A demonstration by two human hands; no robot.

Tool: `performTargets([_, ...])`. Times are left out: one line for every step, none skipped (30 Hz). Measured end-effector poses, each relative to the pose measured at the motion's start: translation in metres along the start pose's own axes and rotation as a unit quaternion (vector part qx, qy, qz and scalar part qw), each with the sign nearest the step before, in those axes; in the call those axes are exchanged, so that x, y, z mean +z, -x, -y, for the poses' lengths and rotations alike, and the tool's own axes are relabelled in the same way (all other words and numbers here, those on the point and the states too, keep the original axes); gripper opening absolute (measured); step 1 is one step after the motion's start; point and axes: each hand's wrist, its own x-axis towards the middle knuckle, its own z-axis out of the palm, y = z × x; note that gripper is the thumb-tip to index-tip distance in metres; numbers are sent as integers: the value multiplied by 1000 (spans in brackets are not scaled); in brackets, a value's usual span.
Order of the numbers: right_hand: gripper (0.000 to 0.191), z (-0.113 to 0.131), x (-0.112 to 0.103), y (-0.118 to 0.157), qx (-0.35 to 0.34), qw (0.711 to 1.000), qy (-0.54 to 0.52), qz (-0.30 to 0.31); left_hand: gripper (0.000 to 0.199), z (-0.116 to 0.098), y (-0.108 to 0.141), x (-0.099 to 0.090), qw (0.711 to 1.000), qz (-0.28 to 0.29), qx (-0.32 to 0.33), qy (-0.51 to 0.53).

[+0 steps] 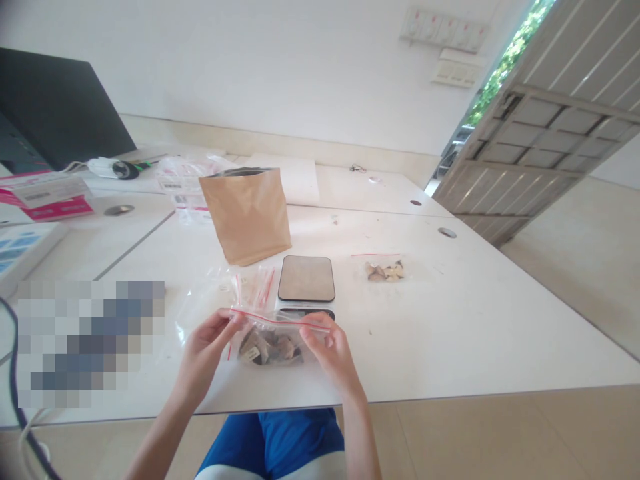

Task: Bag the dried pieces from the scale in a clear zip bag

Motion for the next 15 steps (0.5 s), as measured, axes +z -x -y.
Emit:
performTargets([24,0,-2,0,-4,1000,-1,4,30,0,0,0,1000,-3,-1,-4])
performTargets([23,-1,-3,0,-11,1000,-2,3,31,1,1,0,1000,-7,-4,-8])
performTargets([21,-1,-4,1,-20,1000,-2,-2,31,2,1,1,1000,-12,-5,-11])
performTargets([19,-2,-4,1,-32,999,0,-10,32,3,1,1,1000,-17,-3,-14])
performTargets([18,-3,-4,0,-43,999,2,-19,32,4,2,1,1000,-22,1,-18])
performTargets([17,-4,-4,0,-53,998,5,-29,32,5,2,1,999,-29,6,-24])
performTargets([16,-5,-3,-1,-63,997,8,-37,33,7,3,1,999,-38,11,-35])
performTargets([15,-6,-2,-1,-72,996,10,-45,33,8,4,1,998,-47,15,-49])
performTargets([14,-7,-1,-2,-79,995,12,-54,34,10,4,1,996,-57,18,-64])
performTargets([14,-8,0,-3,-84,994,11,-62,34,11,5,1,995,-65,20,-77])
performTargets([14,-8,1,-4,-88,994,8,-70,35,12,5,1,994,-72,21,-84])
performTargets([13,-8,2,-4,-90,993,4,-76,34,12,5,1,993,-76,22,-85])
performTargets([13,-7,3,-4,-88,993,-1,-79,34,13,5,2,993,-79,23,-80])
performTargets([13,-7,4,-4,-82,994,-5,-78,33,13,5,2,994,-78,23,-68])
performTargets([13,-6,6,-4,-71,995,-9,-72,33,13,5,1,996,-73,20,-51])
